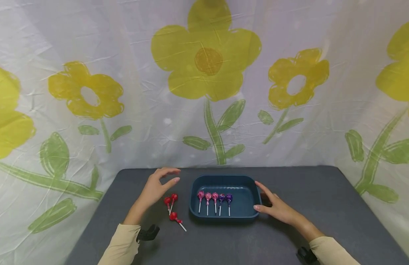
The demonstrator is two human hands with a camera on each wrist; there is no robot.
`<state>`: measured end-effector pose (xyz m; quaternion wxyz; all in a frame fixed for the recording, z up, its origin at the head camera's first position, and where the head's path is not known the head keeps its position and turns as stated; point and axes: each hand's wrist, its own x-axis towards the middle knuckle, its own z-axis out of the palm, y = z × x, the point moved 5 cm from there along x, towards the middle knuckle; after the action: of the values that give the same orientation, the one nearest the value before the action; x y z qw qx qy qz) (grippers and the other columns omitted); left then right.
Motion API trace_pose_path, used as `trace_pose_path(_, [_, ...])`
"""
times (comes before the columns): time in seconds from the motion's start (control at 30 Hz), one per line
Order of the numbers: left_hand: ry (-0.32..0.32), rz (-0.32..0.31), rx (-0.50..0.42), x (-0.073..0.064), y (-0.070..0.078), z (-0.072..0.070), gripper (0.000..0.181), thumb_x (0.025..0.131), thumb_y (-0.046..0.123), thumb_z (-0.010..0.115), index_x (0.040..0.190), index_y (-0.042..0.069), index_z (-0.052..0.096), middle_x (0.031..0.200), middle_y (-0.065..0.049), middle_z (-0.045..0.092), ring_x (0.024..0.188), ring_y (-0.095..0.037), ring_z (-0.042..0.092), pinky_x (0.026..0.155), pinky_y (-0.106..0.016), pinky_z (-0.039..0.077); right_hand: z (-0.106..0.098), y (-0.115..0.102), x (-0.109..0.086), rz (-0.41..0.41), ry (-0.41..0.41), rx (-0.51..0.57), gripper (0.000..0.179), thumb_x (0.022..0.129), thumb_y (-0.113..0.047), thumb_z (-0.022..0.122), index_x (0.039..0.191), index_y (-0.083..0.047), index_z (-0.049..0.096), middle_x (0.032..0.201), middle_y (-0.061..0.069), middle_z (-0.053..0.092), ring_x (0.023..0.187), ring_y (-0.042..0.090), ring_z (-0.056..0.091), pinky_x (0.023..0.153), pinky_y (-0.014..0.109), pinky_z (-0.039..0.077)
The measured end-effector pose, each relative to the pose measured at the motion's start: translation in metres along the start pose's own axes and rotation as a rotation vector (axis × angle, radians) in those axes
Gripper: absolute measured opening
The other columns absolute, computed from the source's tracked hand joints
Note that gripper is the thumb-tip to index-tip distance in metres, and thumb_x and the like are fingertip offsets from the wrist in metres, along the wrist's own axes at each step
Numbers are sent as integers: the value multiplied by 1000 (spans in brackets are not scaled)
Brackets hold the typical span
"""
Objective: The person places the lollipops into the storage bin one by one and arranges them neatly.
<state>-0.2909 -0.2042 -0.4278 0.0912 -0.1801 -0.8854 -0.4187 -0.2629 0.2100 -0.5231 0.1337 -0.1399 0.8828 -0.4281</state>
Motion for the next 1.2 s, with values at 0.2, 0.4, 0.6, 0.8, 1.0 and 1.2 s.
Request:
trace_pose_path(0.2, [31, -32, 32, -16, -21, -17, 37, 92, 33, 70, 126, 21, 66, 122, 1, 69, 115, -24, 58, 101, -52, 46, -1, -2, 0, 1, -2, -5, 86, 94, -45, 65, 159, -34, 10, 153, 25, 39, 140, 46, 36, 102, 63, 43])
trace_pose_path(0.4, [52, -34, 70, -31, -41, -17, 39, 90, 30, 72, 127, 19, 66, 120, -2, 70, 113, -25, 61, 96, -50, 49, 0, -3, 0, 4, 0, 2, 85, 94, -43, 65, 159, -34, 10, 152, 24, 40, 140, 45, 37, 102, 63, 43])
trace_pose_path(0.6, [42, -58, 65, -44, -68, -9, 42, 89, 27, 74, 128, 13, 65, 123, -8, 69, 114, -29, 63, 96, -53, 50, 0, -3, -1, 21, 5, 7, 85, 94, -41, 65, 159, -32, 11, 151, 24, 41, 140, 45, 37, 102, 63, 43])
trace_pose_path(0.8, [20, -108, 45, -52, -88, -1, 44, 87, 27, 75, 127, 13, 65, 122, -8, 70, 114, -30, 64, 96, -51, 51, -1, -2, 0, 13, 4, 9, 85, 94, -44, 65, 159, -35, 10, 151, 24, 41, 140, 45, 36, 102, 64, 42])
trace_pose_path(1.0, [-1, -142, 77, -56, -97, 10, 40, 87, 27, 76, 124, 15, 67, 121, -5, 71, 112, -28, 65, 94, -46, 52, 0, -2, -1, 6, 2, 13, 86, 94, -44, 65, 159, -35, 10, 151, 24, 40, 140, 45, 36, 103, 65, 41])
trace_pose_path(1.2, [3, -186, 110, -55, -99, 16, 38, 84, 25, 79, 119, 12, 70, 114, -6, 72, 106, -27, 67, 92, -46, 52, -1, -2, -1, 1, -5, 14, 85, 94, -44, 64, 159, -35, 10, 153, 25, 38, 141, 46, 35, 103, 66, 40])
